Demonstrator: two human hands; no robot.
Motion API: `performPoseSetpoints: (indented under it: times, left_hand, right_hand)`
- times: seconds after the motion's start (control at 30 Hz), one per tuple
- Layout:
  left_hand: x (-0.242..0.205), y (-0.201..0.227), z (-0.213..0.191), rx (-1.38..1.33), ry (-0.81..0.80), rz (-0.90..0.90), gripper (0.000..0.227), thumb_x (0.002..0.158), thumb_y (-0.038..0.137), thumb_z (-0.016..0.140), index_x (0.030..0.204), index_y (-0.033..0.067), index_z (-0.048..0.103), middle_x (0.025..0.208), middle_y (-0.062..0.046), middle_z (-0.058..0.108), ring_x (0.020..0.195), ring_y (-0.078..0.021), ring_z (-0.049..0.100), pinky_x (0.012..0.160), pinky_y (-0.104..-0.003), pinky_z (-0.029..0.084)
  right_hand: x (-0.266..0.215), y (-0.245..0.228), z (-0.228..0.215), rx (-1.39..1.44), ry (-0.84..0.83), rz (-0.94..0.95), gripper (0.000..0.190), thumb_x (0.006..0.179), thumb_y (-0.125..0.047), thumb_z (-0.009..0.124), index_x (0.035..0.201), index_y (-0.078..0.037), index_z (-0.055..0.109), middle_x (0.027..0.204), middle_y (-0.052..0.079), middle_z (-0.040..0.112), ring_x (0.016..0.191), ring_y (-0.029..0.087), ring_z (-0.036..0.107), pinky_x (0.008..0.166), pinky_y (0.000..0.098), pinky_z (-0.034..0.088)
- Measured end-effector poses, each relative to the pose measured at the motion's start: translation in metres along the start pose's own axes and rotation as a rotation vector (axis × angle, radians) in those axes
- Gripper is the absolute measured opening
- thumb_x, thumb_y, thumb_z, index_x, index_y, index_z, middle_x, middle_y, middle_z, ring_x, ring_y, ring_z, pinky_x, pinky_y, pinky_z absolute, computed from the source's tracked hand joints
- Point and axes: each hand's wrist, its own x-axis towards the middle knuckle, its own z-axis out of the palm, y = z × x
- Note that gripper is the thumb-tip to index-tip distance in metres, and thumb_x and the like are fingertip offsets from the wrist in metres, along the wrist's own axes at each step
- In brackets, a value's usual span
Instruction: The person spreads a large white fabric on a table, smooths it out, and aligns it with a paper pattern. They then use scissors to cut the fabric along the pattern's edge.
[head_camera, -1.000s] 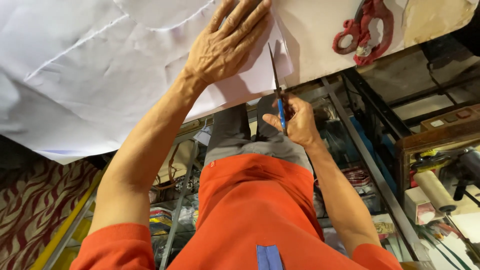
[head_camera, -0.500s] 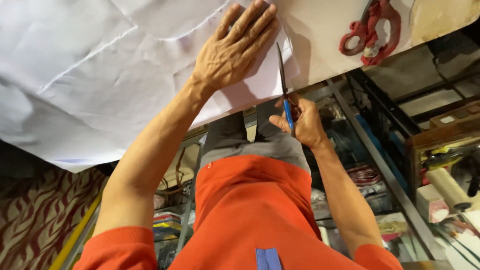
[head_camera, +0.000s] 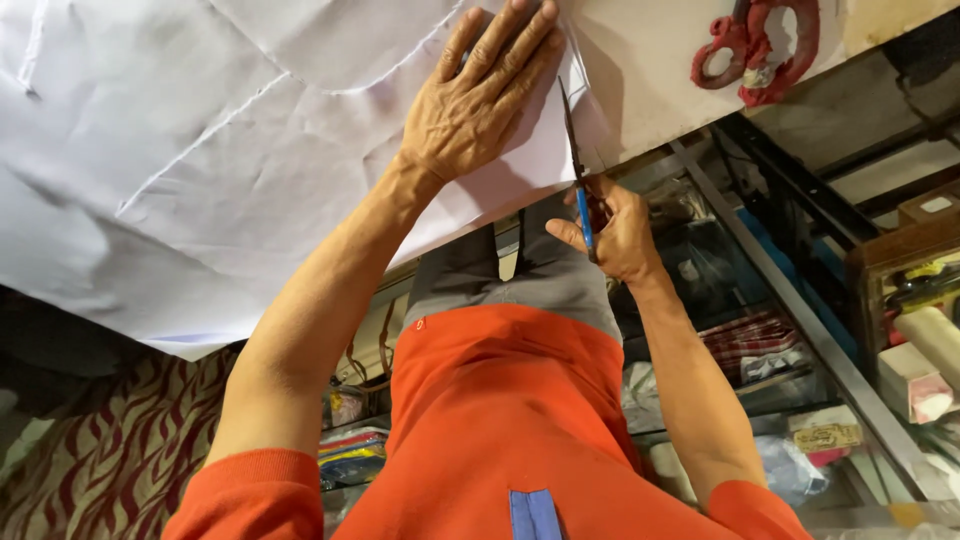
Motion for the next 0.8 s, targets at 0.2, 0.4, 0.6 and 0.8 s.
performPoseSetpoints:
  times: [0.2, 0.4, 0.6, 0.8]
  left_hand:
    - [0.000, 0.000, 0.002, 0.039, 0.035, -0.004, 0.048, 0.119, 0.009, 0.057, 0.164, 0.0046, 0.042, 0.166, -0.012, 0.031, 0.152, -0.0309, 0.026, 0.125, -0.050, 0.017]
    - [0.001, -0.001, -0.002, -0.020, -0.056, -0.018, 0.048, 0.120, 0.006, 0.053, 0.166, 0.0031, 0.038, 0.167, -0.013, 0.027, 0.153, -0.0321, 0.023, 0.124, -0.052, 0.016]
    - [0.002, 0.000, -0.003, 0.016, 0.011, -0.001, 0.047, 0.118, 0.004, 0.053, 0.164, 0.0026, 0.042, 0.166, -0.013, 0.031, 0.152, -0.0318, 0.026, 0.125, -0.050, 0.017]
    - [0.001, 0.000, 0.001, 0.066, 0.036, -0.010, 0.047, 0.121, 0.012, 0.061, 0.164, 0.0080, 0.044, 0.165, -0.010, 0.031, 0.152, -0.0298, 0.028, 0.124, -0.050, 0.021]
  right_hand:
    - [0.001, -0.010, -0.010, 0.124, -0.129, 0.091, 0.033, 0.084, -0.028, 0.085, 0.101, -0.009, 0.063, 0.064, 0.001, 0.059, 0.057, 0.011, 0.057, 0.058, 0.0295, 0.050]
    - [0.002, -0.016, -0.009, 0.002, -0.086, 0.024, 0.036, 0.084, -0.027, 0.087, 0.101, -0.008, 0.063, 0.068, 0.001, 0.058, 0.062, 0.013, 0.055, 0.067, 0.0299, 0.049]
    - [0.001, -0.009, -0.001, -0.028, 0.001, -0.029, 0.035, 0.084, -0.028, 0.089, 0.097, -0.007, 0.063, 0.066, 0.000, 0.059, 0.061, 0.013, 0.055, 0.066, 0.0312, 0.051]
    - [0.000, 0.002, 0.012, 0.108, 0.020, 0.011, 0.034, 0.084, -0.031, 0.086, 0.098, -0.010, 0.063, 0.060, 0.000, 0.060, 0.054, 0.010, 0.057, 0.064, 0.0279, 0.051]
